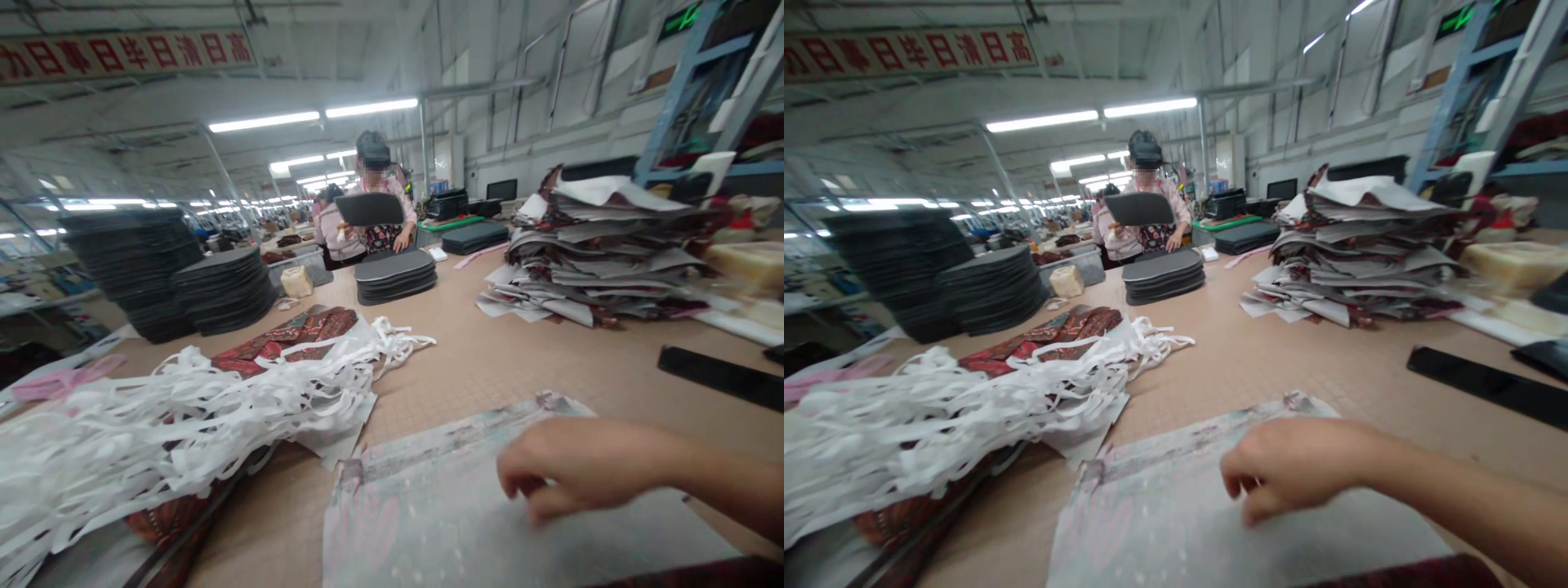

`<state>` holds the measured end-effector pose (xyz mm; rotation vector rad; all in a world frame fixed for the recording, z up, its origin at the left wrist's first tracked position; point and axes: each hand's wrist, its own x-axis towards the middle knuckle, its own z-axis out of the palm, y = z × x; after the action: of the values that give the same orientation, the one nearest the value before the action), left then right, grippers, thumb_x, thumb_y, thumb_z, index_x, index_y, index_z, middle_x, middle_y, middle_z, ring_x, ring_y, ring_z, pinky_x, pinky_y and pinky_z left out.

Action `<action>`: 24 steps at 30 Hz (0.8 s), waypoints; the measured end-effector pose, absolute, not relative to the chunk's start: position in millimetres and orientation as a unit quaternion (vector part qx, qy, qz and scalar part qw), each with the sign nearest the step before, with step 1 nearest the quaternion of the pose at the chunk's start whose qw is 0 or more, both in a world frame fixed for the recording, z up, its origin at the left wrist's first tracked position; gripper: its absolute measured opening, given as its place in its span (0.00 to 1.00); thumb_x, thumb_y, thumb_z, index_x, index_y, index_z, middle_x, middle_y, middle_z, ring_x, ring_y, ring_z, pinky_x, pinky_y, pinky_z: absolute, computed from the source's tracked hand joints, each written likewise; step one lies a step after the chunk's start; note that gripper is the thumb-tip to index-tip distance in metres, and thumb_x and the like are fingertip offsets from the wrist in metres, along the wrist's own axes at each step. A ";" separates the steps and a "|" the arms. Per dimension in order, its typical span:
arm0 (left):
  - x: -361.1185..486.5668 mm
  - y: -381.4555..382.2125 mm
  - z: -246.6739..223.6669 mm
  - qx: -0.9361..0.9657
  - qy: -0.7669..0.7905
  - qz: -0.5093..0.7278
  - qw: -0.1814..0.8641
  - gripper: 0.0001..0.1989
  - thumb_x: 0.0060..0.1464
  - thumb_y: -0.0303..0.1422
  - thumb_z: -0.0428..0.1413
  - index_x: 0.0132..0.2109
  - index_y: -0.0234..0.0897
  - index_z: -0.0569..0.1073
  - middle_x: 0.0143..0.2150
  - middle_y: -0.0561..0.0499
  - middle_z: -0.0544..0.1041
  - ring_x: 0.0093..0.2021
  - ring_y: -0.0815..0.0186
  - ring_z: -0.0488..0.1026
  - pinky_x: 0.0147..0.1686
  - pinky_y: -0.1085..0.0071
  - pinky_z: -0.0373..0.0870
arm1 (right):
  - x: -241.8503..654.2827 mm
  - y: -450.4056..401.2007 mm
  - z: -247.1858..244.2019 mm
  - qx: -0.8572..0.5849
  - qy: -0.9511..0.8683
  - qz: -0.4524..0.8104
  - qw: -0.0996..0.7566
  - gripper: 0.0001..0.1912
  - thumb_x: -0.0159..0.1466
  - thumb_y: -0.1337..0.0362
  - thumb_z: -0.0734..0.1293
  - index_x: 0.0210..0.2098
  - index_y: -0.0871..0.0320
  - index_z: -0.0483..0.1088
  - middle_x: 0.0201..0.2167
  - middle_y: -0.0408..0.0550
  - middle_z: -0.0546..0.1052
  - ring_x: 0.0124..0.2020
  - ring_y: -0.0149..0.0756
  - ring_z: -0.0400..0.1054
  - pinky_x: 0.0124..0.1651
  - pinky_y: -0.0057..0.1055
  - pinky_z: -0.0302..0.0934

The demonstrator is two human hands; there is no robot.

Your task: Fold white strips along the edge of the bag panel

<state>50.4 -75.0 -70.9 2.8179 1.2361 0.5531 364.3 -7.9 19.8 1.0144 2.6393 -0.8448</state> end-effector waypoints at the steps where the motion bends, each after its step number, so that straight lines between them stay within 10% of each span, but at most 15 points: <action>1: 52.2 -67.6 -70.0 0.900 0.401 0.171 0.014 0.17 0.54 0.31 0.46 0.48 0.52 0.70 0.34 0.52 0.76 0.32 0.61 0.72 0.27 0.70 0.67 | 353.9 8.5 15.1 0.339 0.902 -0.259 0.069 0.09 0.57 0.67 0.65 0.37 0.54 0.74 0.30 0.45 0.76 0.30 0.35 0.67 0.29 0.27 0.52; 10: 90.4 -27.2 -46.7 0.918 0.362 0.103 0.125 0.11 0.52 0.32 0.52 0.42 0.49 0.72 0.38 0.55 0.74 0.40 0.65 0.72 0.38 0.72 0.68 | 253.9 155.5 -42.9 0.390 0.864 -0.177 -0.266 0.13 0.54 0.74 0.64 0.40 0.61 0.70 0.47 0.56 0.70 0.50 0.43 0.61 0.51 0.36 0.53; 15: 113.2 45.4 -37.0 0.859 0.499 0.114 -0.011 0.15 0.51 0.26 0.52 0.47 0.41 0.69 0.50 0.50 0.69 0.51 0.66 0.65 0.51 0.72 0.61 | 241.3 184.1 -56.2 0.420 0.793 -0.245 -0.368 0.05 0.52 0.73 0.64 0.21 0.60 0.66 0.27 0.48 0.73 0.34 0.37 0.67 0.43 0.34 0.59; 18: 106.3 94.6 -43.4 0.820 0.558 0.102 -0.081 0.20 0.52 0.29 0.52 0.53 0.39 0.65 0.58 0.43 0.62 0.58 0.55 0.58 0.57 0.54 0.50 | 271.7 197.9 -49.9 0.444 0.715 -0.311 -0.441 0.05 0.52 0.70 0.63 0.21 0.60 0.64 0.20 0.43 0.72 0.27 0.33 0.67 0.35 0.30 0.62; 24: 71.8 132.0 -64.2 0.796 0.597 0.045 -0.086 0.12 0.55 0.32 0.49 0.45 0.38 0.73 0.43 0.43 0.74 0.48 0.53 0.67 0.52 0.50 0.52 | 396.0 212.0 -31.7 0.490 0.482 -0.398 -0.608 0.09 0.52 0.71 0.62 0.18 0.58 0.58 0.13 0.40 0.67 0.17 0.28 0.65 0.27 0.28 0.66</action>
<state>71.8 132.0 -64.2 2.6471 1.9861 0.1509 396.0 212.0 -31.7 2.7436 2.6999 -2.2295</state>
